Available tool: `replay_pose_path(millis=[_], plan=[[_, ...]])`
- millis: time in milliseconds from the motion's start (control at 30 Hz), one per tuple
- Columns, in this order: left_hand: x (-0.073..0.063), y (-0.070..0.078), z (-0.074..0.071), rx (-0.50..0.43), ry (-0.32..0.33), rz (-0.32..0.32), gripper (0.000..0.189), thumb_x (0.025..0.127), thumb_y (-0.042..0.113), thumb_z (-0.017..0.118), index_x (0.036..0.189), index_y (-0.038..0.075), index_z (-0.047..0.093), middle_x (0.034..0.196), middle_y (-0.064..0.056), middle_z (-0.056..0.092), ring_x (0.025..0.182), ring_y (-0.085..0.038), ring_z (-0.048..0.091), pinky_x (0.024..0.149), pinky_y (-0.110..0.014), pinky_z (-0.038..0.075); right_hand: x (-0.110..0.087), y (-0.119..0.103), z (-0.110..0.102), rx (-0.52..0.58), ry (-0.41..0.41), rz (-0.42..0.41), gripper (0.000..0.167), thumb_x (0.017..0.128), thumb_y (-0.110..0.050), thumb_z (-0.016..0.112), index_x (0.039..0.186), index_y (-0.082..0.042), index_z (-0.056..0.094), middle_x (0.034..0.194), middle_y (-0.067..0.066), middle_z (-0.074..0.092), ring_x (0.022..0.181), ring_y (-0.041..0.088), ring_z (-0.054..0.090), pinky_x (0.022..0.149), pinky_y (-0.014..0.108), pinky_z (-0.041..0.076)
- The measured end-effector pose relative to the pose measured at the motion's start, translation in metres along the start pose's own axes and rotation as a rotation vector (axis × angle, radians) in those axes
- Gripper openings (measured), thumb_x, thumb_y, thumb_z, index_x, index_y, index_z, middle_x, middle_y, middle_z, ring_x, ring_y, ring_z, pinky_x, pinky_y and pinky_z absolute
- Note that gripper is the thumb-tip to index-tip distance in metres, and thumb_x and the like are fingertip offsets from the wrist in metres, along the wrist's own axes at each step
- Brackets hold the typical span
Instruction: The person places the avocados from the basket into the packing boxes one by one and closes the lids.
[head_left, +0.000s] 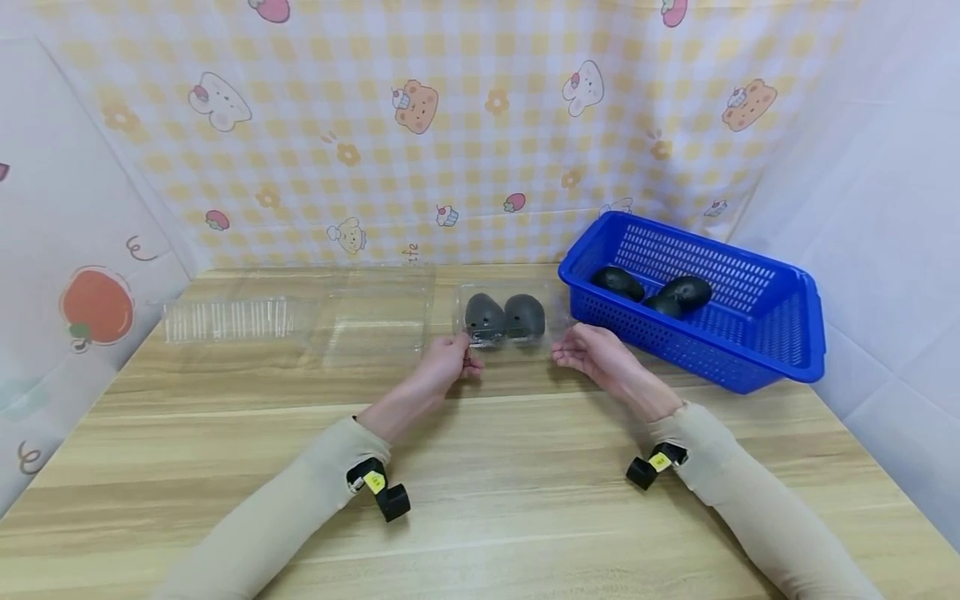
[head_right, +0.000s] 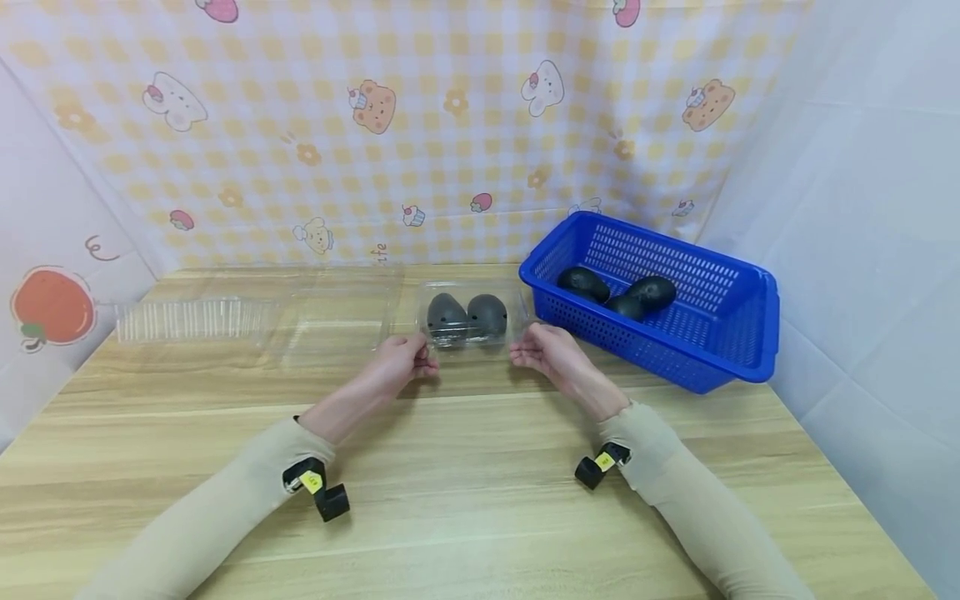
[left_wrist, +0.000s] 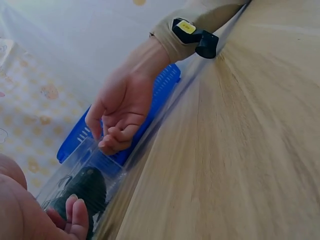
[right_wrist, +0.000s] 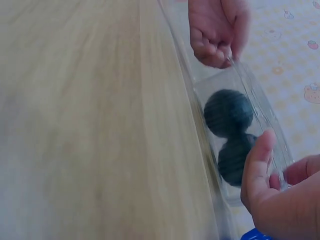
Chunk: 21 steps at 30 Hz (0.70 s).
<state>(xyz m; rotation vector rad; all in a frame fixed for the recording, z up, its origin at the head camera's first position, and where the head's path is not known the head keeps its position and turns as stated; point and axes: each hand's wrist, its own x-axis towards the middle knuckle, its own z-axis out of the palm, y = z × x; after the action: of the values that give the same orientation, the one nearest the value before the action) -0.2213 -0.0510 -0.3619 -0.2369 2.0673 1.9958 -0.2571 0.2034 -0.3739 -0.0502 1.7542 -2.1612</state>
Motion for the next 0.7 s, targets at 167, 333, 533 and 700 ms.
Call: replay_pose_path(millis=[167,333,533,700], plan=[[0.012,0.0,0.011,-0.063,0.065,0.005,0.04,0.111,0.018,0.033,0.133,-0.012,0.048,0.108,-0.02,0.065,0.09,-0.023,0.066,0.098,-0.036,0.051,0.005,0.0,0.003,0.079,0.049,-0.01,0.013,0.105,-0.003,0.034,0.106,0.005,0.044,0.087,0.009,0.067,0.083,0.016,0.068,0.079,0.023,0.057],[0.022,0.003,0.017,-0.168,0.089,0.016,0.04,0.111,0.016,0.031,0.138,-0.01,0.044,0.118,-0.023,0.061,0.113,-0.034,0.063,0.102,-0.034,0.049,0.011,-0.004,0.006,0.148,0.084,-0.008,0.013,0.105,-0.002,0.035,0.106,0.005,0.046,0.086,0.01,0.068,0.081,0.016,0.069,0.081,0.024,0.057],[0.034,0.005,0.021,-0.304,0.134,0.059,0.034,0.108,0.008,0.033,0.128,-0.012,0.051,0.103,-0.015,0.056,0.114,-0.036,0.062,0.102,-0.035,0.049,0.019,-0.008,0.015,0.233,0.147,-0.002,0.009,0.102,0.0,0.038,0.107,0.003,0.045,0.089,0.012,0.065,0.086,0.018,0.068,0.086,0.026,0.057],[0.044,0.007,0.026,-0.409,0.196,0.085,0.025,0.105,0.002,0.035,0.115,-0.01,0.054,0.098,-0.012,0.054,0.098,-0.026,0.06,0.101,-0.035,0.05,0.028,-0.008,0.024,0.287,0.208,-0.014,0.007,0.101,0.002,0.038,0.105,0.001,0.043,0.089,0.013,0.061,0.087,0.018,0.068,0.089,0.027,0.056]])
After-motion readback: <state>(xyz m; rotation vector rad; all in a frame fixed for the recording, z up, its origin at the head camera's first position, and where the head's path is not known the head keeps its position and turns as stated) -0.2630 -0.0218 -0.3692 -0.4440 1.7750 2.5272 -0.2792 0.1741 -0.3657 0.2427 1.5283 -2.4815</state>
